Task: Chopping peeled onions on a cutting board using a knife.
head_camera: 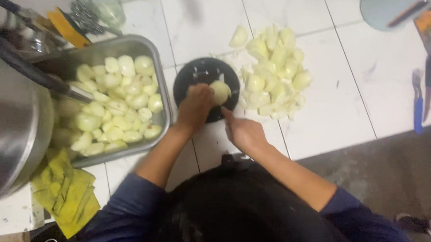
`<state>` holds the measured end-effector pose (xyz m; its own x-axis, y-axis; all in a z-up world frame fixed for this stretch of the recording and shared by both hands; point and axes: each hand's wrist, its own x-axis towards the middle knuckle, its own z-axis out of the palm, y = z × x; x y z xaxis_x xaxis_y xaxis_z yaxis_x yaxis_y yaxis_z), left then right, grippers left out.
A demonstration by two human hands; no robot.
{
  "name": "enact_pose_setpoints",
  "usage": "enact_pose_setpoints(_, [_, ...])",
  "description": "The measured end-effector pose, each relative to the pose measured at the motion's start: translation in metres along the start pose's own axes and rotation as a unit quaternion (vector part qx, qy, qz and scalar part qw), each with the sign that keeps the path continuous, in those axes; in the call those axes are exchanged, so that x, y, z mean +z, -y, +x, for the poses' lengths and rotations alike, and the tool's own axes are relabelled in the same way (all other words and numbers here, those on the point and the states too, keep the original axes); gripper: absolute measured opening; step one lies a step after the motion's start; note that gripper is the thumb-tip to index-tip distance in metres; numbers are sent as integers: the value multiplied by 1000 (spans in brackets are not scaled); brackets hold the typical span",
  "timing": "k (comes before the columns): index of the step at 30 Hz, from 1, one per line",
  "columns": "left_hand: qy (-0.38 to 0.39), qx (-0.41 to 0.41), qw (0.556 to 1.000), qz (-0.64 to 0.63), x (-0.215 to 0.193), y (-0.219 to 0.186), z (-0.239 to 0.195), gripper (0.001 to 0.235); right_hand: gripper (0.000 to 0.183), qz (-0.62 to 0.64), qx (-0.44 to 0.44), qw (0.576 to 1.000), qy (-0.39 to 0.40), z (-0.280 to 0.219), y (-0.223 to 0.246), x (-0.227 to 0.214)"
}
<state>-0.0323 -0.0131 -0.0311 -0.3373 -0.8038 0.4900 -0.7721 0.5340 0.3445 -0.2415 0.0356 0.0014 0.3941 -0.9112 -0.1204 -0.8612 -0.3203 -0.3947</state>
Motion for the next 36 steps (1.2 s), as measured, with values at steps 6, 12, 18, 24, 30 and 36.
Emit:
enact_pose_setpoints(6, [23,-40,998,-43,-2,1,-4,35,50,21,0,999,-33,-17,17,-39])
enact_pose_setpoints(12, [6,-44,997,-61,-6,-6,-4,34,47,-5,-73,995,-68,-12,7,11])
enact_pose_setpoints(18, [32,-107,991,-72,-15,-14,-7,33,60,20,-80,997,-1,-8,0,13])
enact_pose_setpoints(24, [0,-156,986,-66,-7,-25,-5,23,58,16,-1,1000,-2,-12,3,-20])
enact_pose_setpoints(30, [16,-90,995,-44,-13,-17,1,13,51,-22,-48,994,-91,-28,9,-54])
enact_pose_setpoints(36, [36,-92,992,-73,-17,-18,4,14,55,-72,-156,977,-122,-10,-5,-26])
